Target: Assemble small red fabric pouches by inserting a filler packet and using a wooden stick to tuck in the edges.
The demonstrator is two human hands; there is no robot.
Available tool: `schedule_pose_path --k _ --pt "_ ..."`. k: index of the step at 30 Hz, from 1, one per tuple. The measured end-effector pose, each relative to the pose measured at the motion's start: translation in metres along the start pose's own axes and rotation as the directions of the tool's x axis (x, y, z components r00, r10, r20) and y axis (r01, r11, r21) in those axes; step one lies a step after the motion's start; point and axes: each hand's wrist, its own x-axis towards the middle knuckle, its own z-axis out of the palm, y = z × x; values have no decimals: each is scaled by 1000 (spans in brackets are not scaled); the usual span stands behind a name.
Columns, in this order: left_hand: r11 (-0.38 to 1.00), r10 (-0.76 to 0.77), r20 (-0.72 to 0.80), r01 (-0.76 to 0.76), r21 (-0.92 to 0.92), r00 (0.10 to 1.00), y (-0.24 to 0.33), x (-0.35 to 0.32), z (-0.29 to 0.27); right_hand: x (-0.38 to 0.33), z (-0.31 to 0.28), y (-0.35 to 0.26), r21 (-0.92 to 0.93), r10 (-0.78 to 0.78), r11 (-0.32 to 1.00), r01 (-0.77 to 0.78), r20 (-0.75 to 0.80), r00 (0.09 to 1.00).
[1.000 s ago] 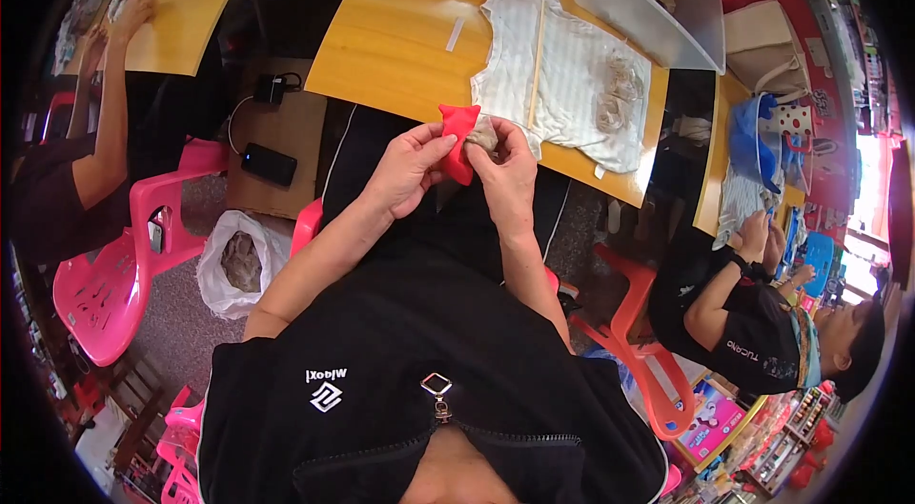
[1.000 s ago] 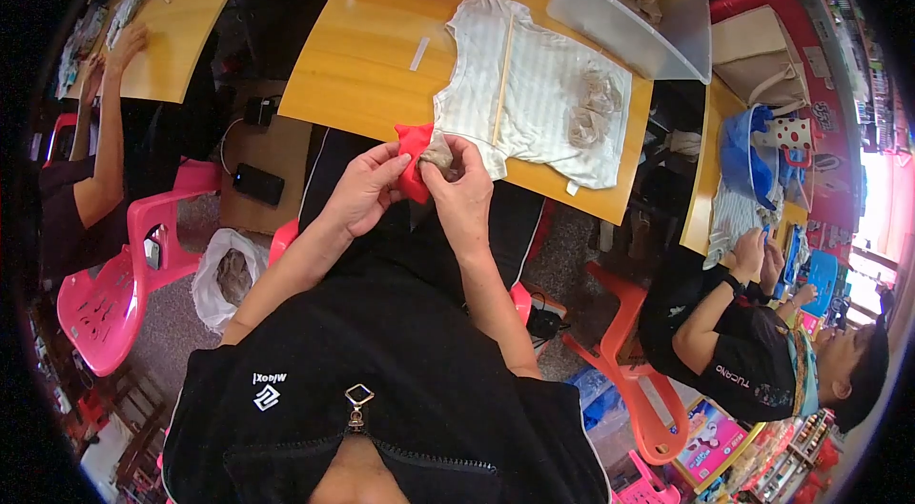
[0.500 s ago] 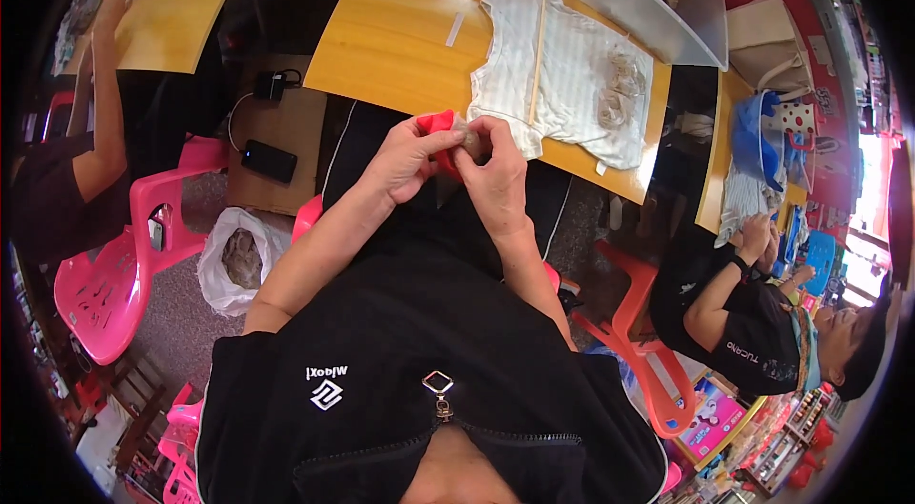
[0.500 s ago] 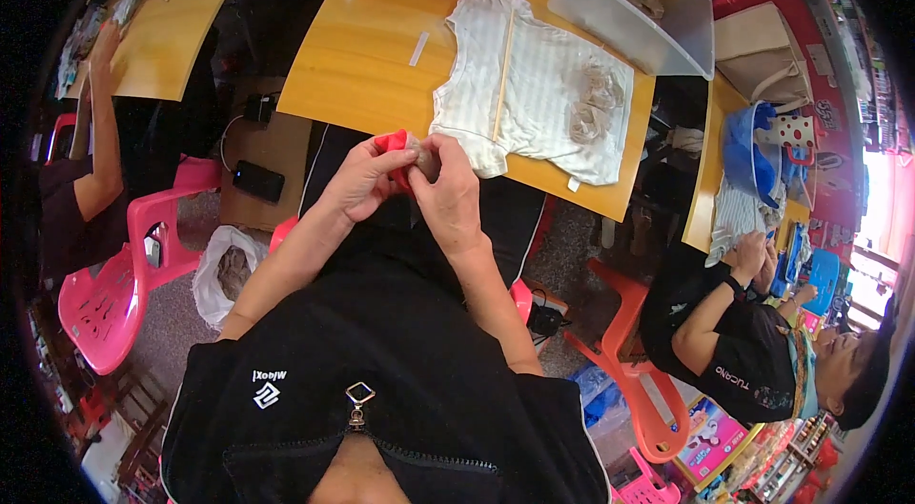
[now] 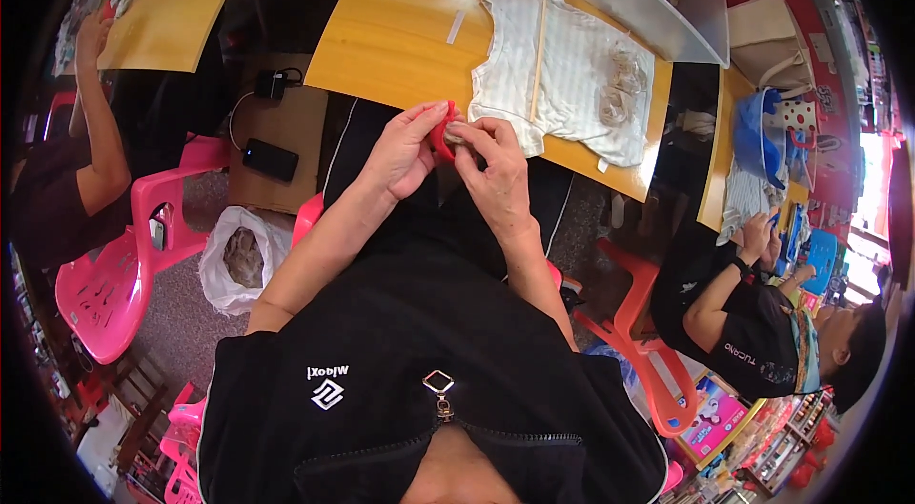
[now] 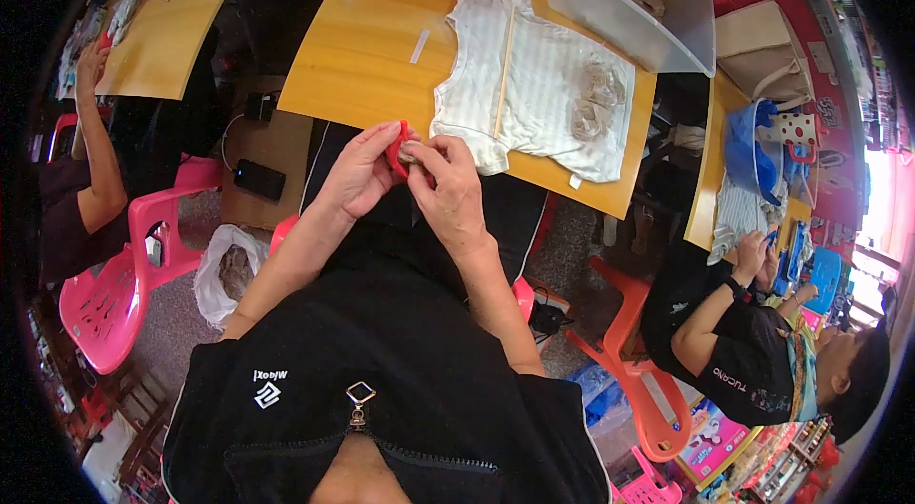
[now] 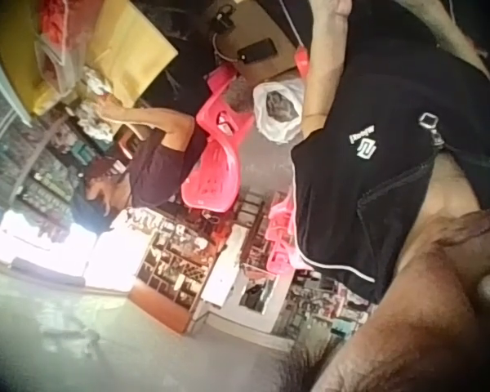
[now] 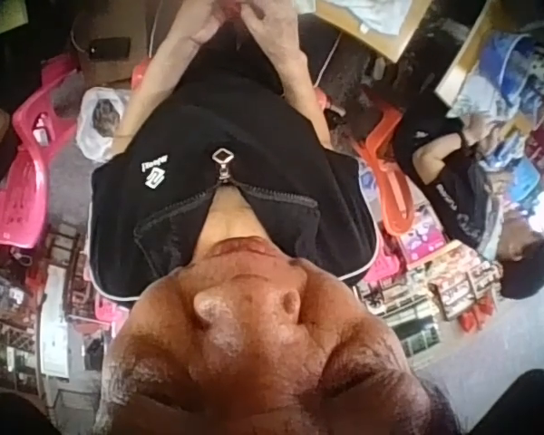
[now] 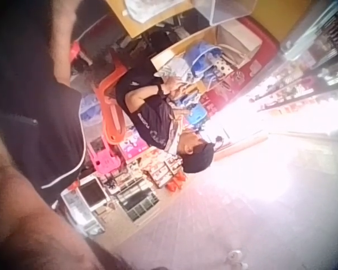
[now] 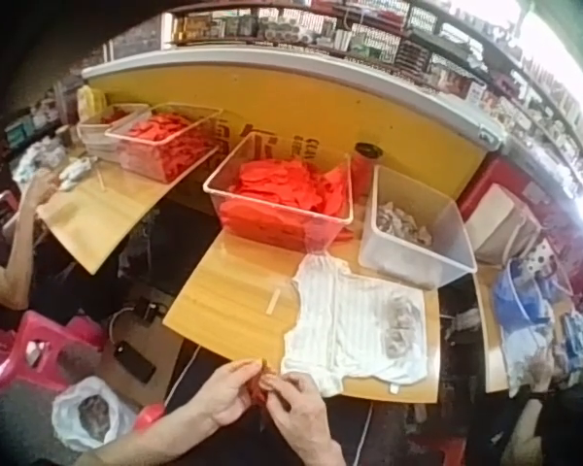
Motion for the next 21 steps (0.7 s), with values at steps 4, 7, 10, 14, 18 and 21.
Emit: schedule_pose_path --k 4,7,10,14,18,21 --pt "999 9 -23 -8 37 1000 0 0 -1 1 0 -5 -109 -47 993 52 45 998" --pt "996 29 -19 -27 82 999 1 -2 -1 0 0 -10 -238 -77 967 87 51 996" --pt "994 47 12 -48 94 999 4 -6 3 -6 2 -10 -253 -39 966 46 32 999" --pt "997 40 40 -43 71 998 3 -7 -2 -5 5 -14 -181 -89 979 89 6 996" --pt "999 0 45 -1 33 999 3 -5 -3 -10 7 -7 59 14 998 -17 50 999" --pt "1000 30 -13 -30 7 999 0 -9 9 -12 6 -1 186 96 977 -107 66 993"
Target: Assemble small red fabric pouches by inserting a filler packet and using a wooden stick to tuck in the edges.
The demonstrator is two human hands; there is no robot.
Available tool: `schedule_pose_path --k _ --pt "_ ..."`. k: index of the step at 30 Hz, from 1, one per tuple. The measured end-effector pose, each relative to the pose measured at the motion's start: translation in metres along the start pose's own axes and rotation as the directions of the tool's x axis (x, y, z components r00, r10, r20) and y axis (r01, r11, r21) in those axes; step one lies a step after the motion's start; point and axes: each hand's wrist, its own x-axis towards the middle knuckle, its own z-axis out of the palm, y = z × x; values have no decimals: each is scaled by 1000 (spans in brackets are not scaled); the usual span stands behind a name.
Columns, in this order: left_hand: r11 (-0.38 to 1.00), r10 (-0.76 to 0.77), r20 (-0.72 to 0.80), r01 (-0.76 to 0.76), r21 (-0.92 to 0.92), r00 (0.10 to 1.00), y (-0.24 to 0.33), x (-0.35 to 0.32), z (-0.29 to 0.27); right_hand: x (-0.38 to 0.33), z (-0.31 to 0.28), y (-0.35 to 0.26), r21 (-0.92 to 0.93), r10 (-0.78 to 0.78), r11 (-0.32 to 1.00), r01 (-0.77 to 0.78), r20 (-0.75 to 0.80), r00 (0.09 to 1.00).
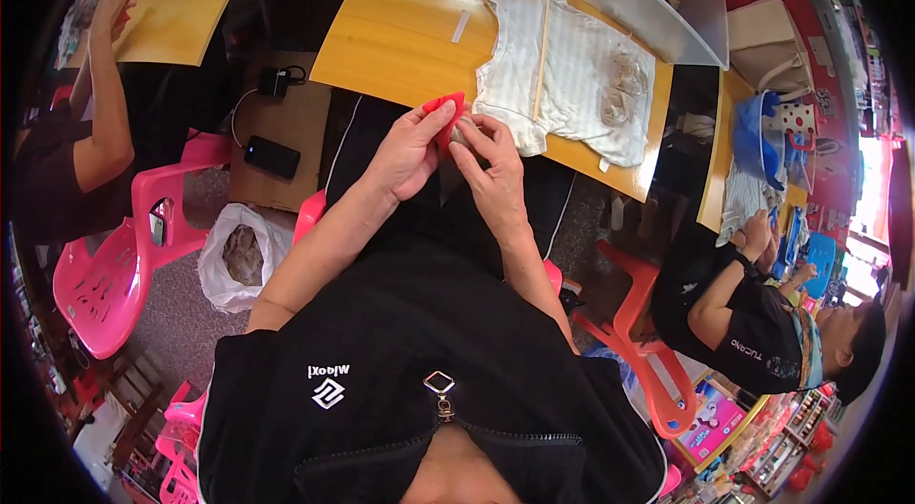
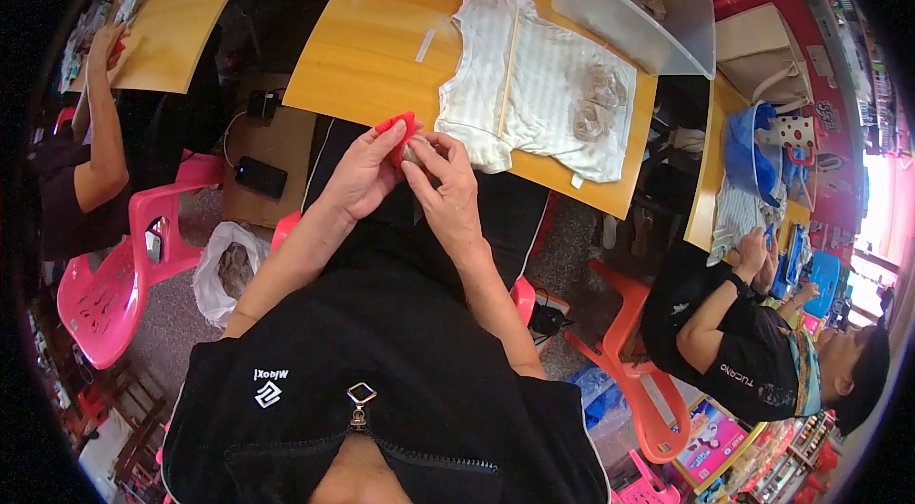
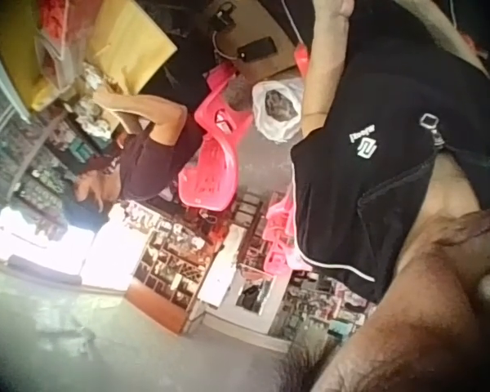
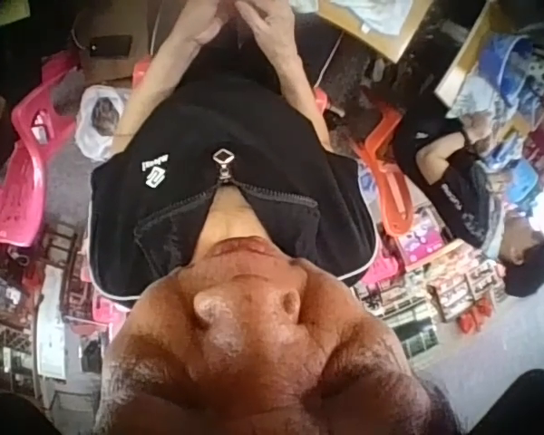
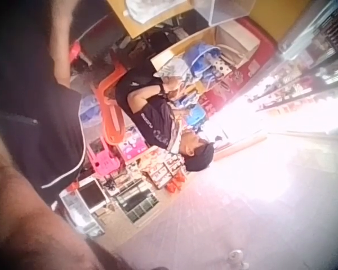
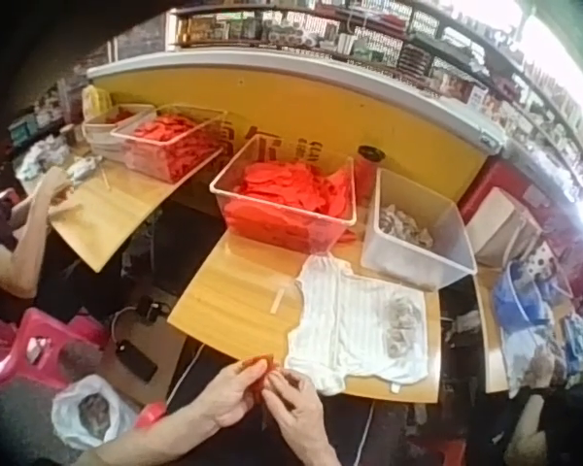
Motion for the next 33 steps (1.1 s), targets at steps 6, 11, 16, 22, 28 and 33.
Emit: schedule_pose_path --k 6,11,16,22,28,33 --pt "999 -12 75 10 32 997 -9 -7 -1 11 0 2 202 140 972 -119 -94 986" --pt "999 -10 116 6 41 993 -5 -8 -2 33 0 -3 18 29 999 -27 -139 990" --pt "991 -109 103 101 84 989 1 -14 -17 72 -3 -32 -200 -274 950 238 -177 945" --pt "977 -127 35 119 177 991 6 -15 -37 102 7 31 -404 -336 856 324 41 941" --pt "978 -92 -15 94 188 996 10 -16 -48 109 -2 31 -541 -283 761 359 220 933" --pt "977 -37 -3 37 210 999 15 -10 -46 102 1 -1 -421 -384 842 337 -30 923"
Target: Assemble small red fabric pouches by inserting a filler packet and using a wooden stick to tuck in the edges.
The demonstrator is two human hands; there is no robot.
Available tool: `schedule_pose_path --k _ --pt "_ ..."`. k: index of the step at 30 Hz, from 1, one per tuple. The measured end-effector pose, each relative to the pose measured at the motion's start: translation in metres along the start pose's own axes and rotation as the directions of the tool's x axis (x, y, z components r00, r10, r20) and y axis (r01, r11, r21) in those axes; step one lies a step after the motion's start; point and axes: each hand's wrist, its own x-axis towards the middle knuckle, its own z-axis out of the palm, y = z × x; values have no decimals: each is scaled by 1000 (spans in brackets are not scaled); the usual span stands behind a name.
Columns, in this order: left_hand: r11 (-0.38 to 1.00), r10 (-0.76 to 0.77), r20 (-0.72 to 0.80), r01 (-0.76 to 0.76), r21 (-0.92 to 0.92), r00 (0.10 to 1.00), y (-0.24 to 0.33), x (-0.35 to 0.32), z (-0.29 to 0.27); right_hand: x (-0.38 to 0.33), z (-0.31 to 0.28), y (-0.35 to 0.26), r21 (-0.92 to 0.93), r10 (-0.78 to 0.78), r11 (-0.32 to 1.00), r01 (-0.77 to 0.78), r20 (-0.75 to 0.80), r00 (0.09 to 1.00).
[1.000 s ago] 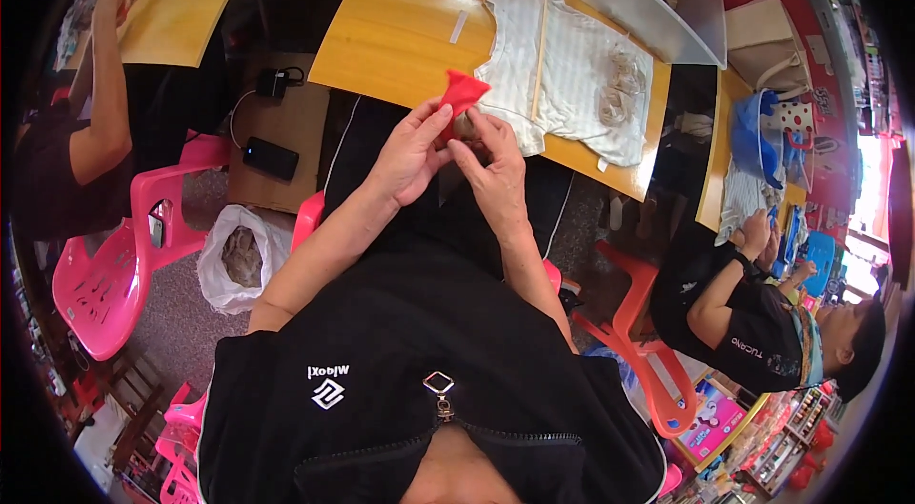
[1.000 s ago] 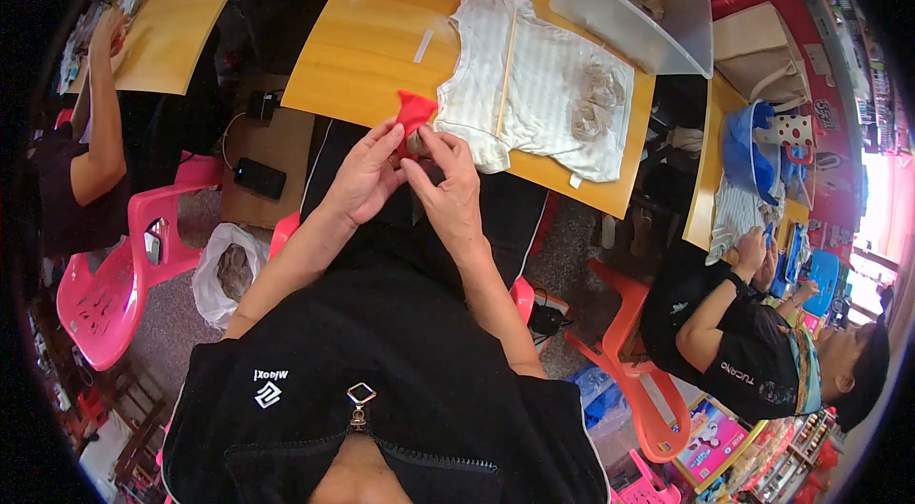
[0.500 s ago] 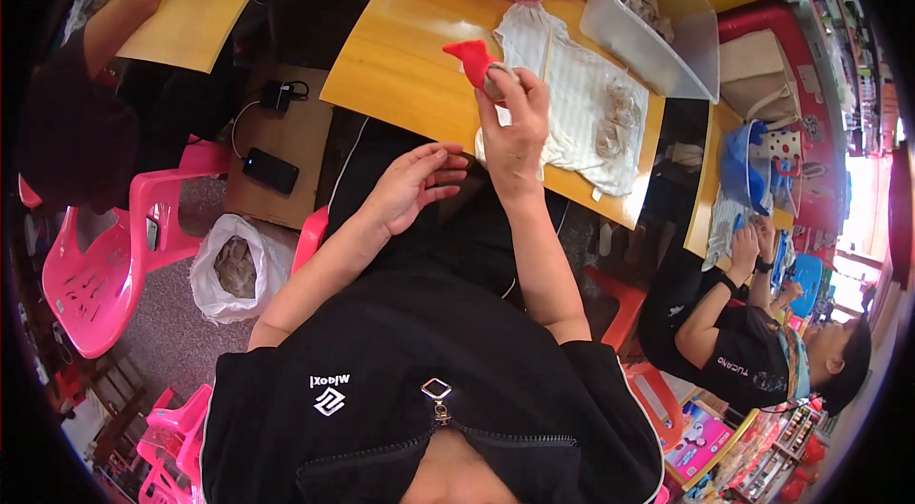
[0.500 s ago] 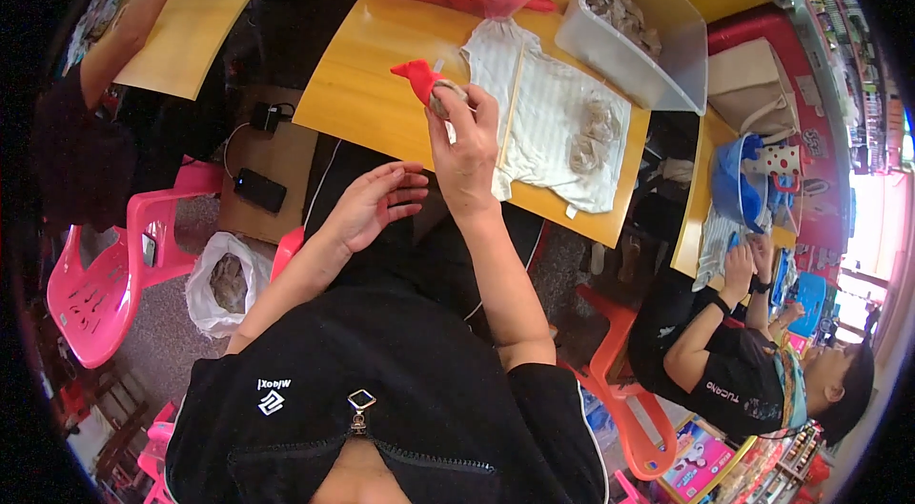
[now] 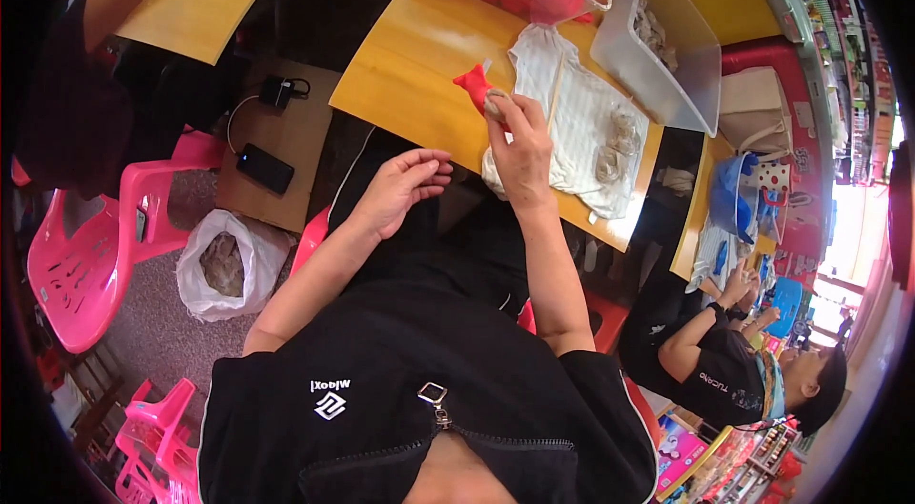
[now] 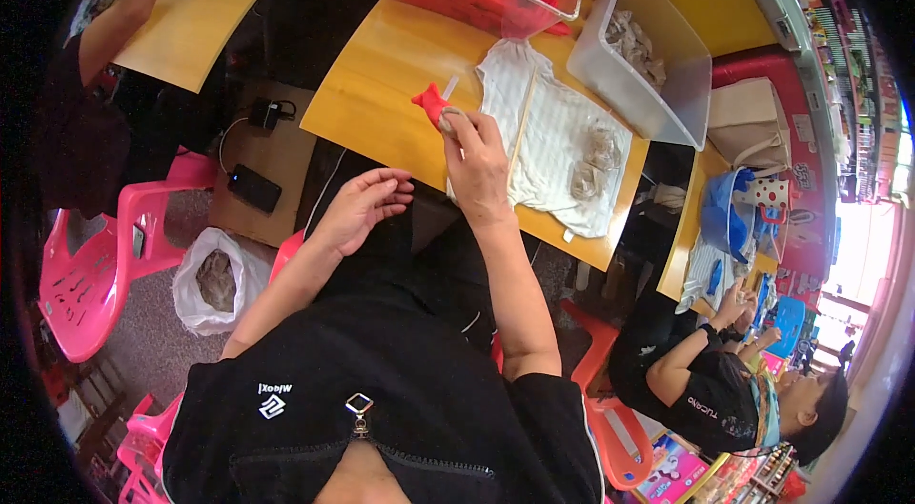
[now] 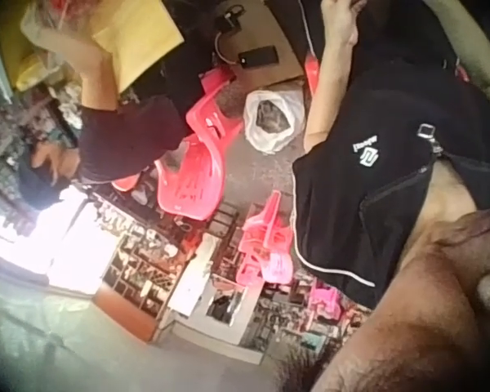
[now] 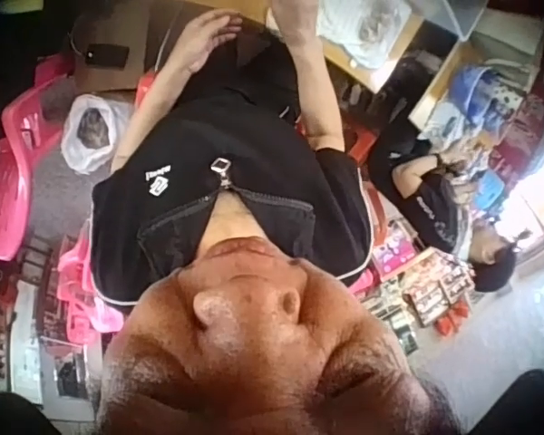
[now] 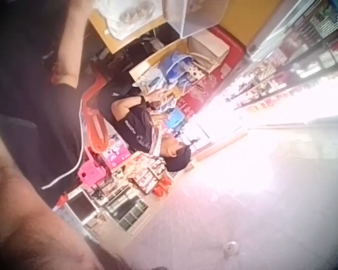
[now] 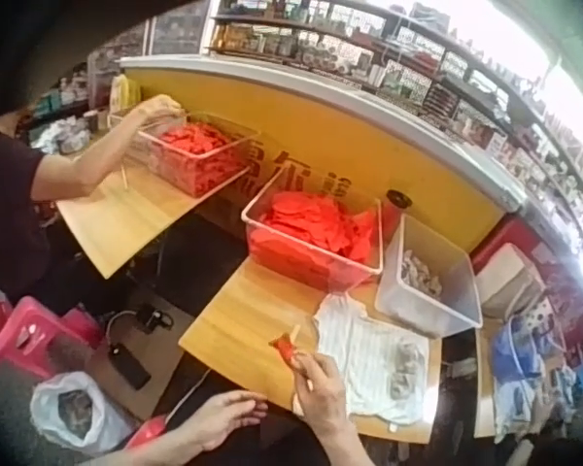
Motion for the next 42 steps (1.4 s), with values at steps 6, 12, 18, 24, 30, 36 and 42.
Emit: schedule_pose_path --k 6,12,18,24,30,36,42 --pt "992 44 -20 -46 -121 999 -2 14 12 -12 -3 1 63 156 983 -172 205 966" --pt "899 141 75 -95 -428 987 9 27 24 -17 -15 -23 255 242 898 -358 393 887" --pt "942 68 129 -21 -335 989 8 22 20 -21 -18 -20 288 437 755 -589 449 780" --pt "969 1 118 28 -246 993 2 23 18 -29 -4 -27 18 285 955 -295 211 935" --pt "884 108 113 -43 -466 988 13 21 18 -30 -20 -34 65 29 997 -36 102 994" --pt "925 141 43 -116 -362 989 13 19 27 -36 -17 -33 -30 -59 997 67 203 977" --pt "939 120 18 -108 -328 993 10 22 20 -38 -10 -37 -4 -56 998 62 360 931"
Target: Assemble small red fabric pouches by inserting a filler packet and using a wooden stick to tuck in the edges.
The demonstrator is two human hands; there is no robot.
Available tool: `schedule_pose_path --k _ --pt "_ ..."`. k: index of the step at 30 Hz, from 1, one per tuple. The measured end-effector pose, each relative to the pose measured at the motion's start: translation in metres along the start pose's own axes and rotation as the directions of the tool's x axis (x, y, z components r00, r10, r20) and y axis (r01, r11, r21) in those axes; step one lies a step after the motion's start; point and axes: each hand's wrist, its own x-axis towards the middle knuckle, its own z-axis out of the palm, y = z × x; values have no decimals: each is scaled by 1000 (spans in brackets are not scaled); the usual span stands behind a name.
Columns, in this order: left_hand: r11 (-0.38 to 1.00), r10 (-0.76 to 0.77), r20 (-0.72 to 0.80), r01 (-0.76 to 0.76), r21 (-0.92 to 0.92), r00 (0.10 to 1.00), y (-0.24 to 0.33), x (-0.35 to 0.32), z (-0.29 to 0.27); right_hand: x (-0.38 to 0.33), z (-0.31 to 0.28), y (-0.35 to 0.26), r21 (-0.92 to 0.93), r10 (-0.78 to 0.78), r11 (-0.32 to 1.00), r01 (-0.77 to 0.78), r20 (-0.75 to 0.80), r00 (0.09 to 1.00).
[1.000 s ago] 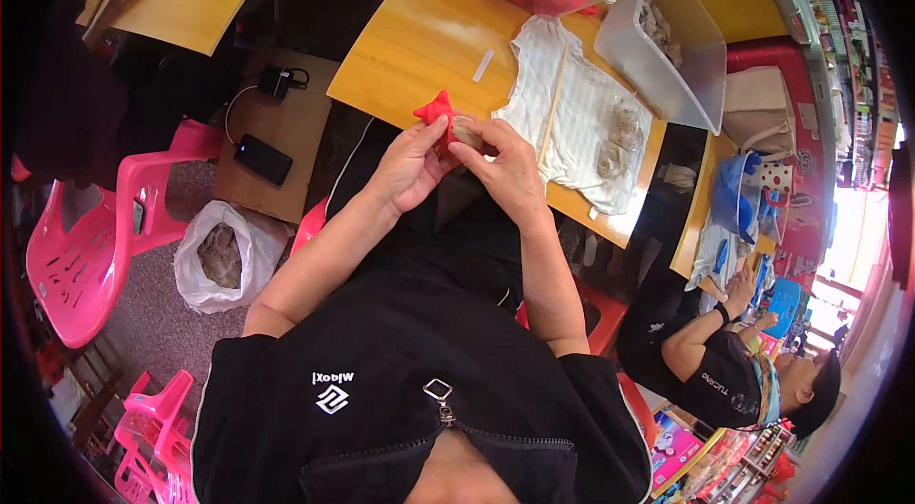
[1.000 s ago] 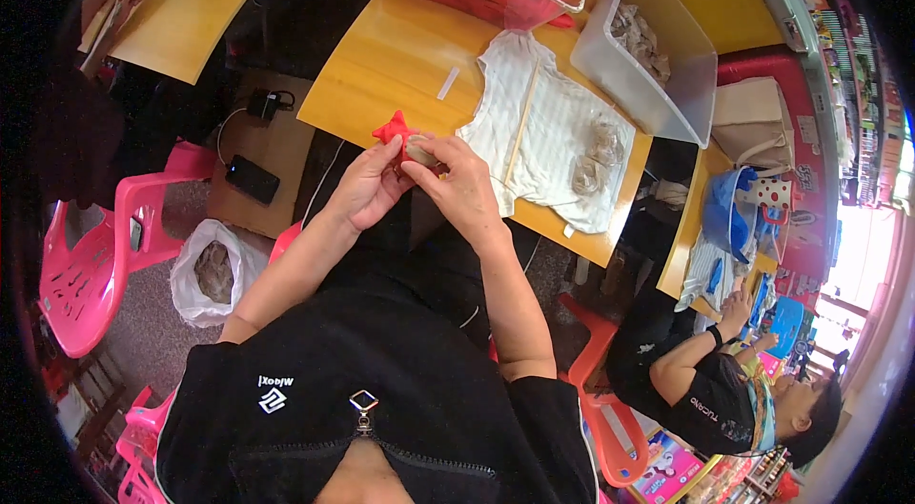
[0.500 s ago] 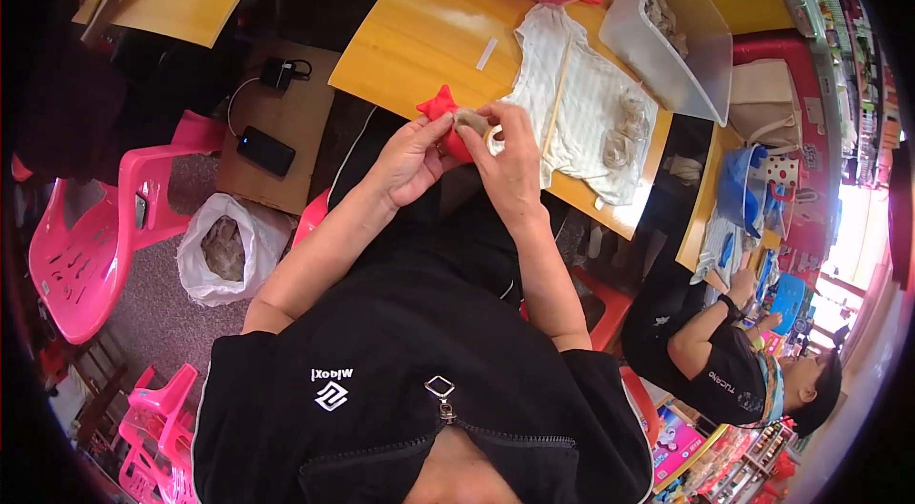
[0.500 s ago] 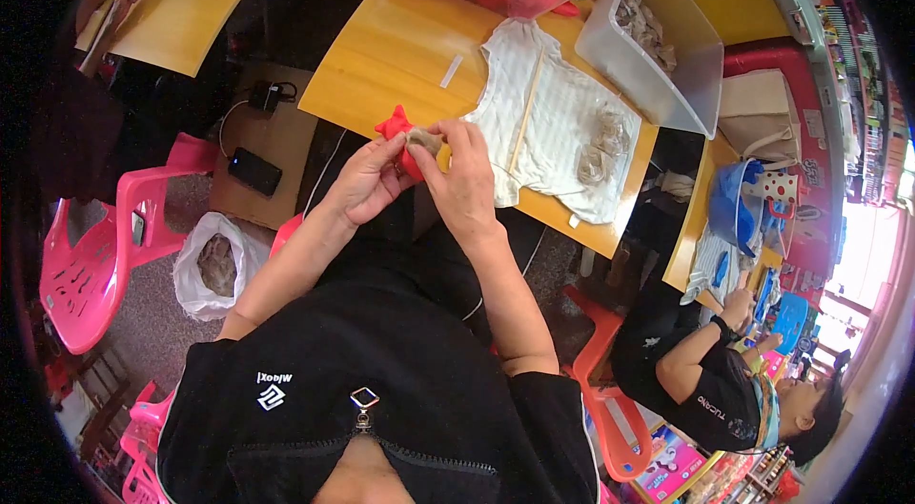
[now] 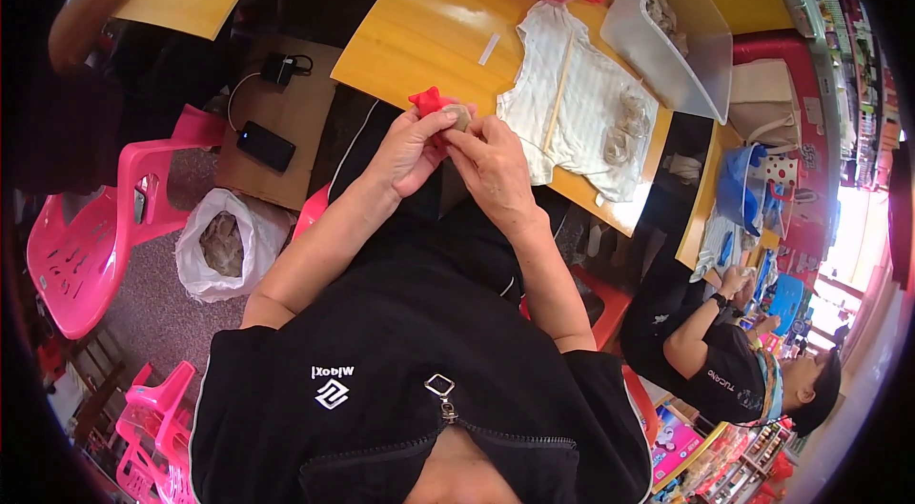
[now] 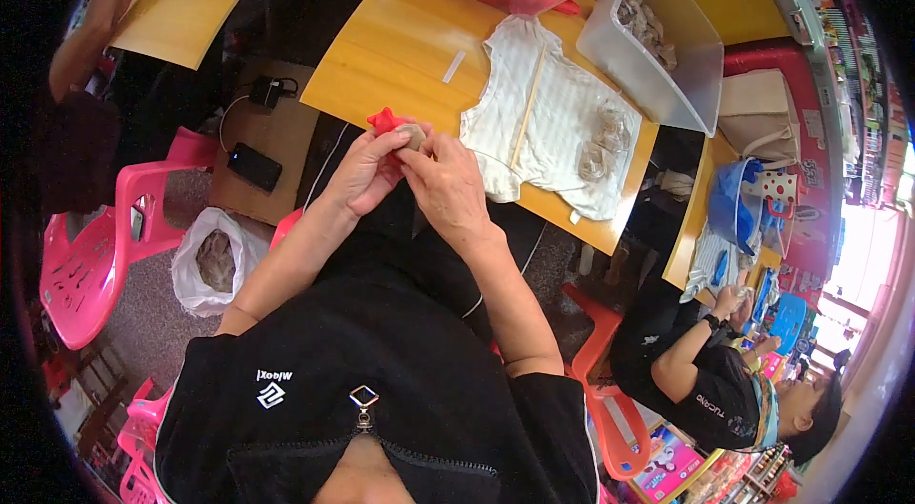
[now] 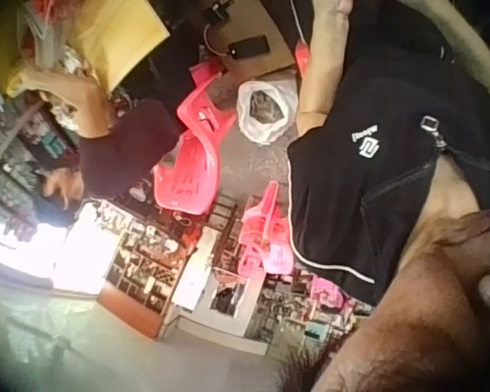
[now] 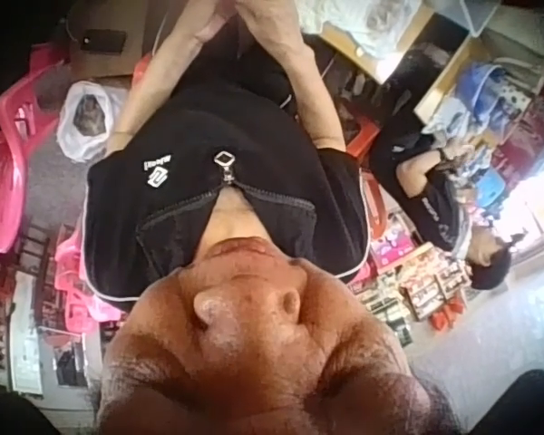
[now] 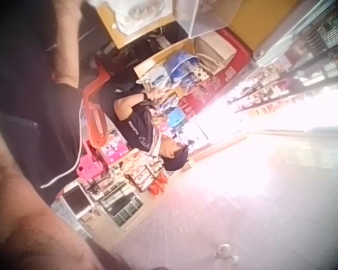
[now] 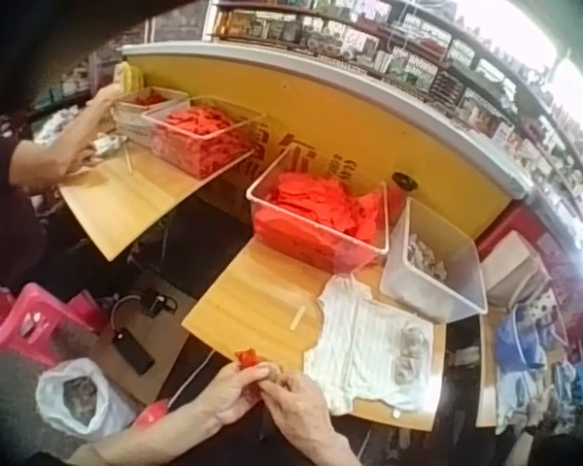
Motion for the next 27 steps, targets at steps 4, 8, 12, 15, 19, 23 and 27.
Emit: schedule_pose_path --k 4,8,12,15,19,23,27 --pt "1000 25 -10 -25 -7 1000 -3 -2 0 -2 -6 -2 -53 0 999 3 61 998" --pt "996 78 -37 -76 43 996 -7 0 -3 -3 -2 -3 -132 19 991 -13 45 999" --pt "998 41 -32 -39 55 999 -5 -3 2 -7 10 6 -47 55 997 -57 -39 998" --pt "998 41 -26 -40 56 999 -5 -4 2 -7 14 12 4 90 996 -90 -57 994" --pt "997 58 -15 -57 61 998 -3 -2 0 -1 15 13 12 -32 999 32 -37 999" --pt "1000 22 -27 -22 4 999 -4 0 -3 -1 10 11 -78 -70 995 67 -27 997" --pt "999 -5 -41 3 -45 999 -7 2 -10 -5 9 14 -139 -139 982 128 -77 987"
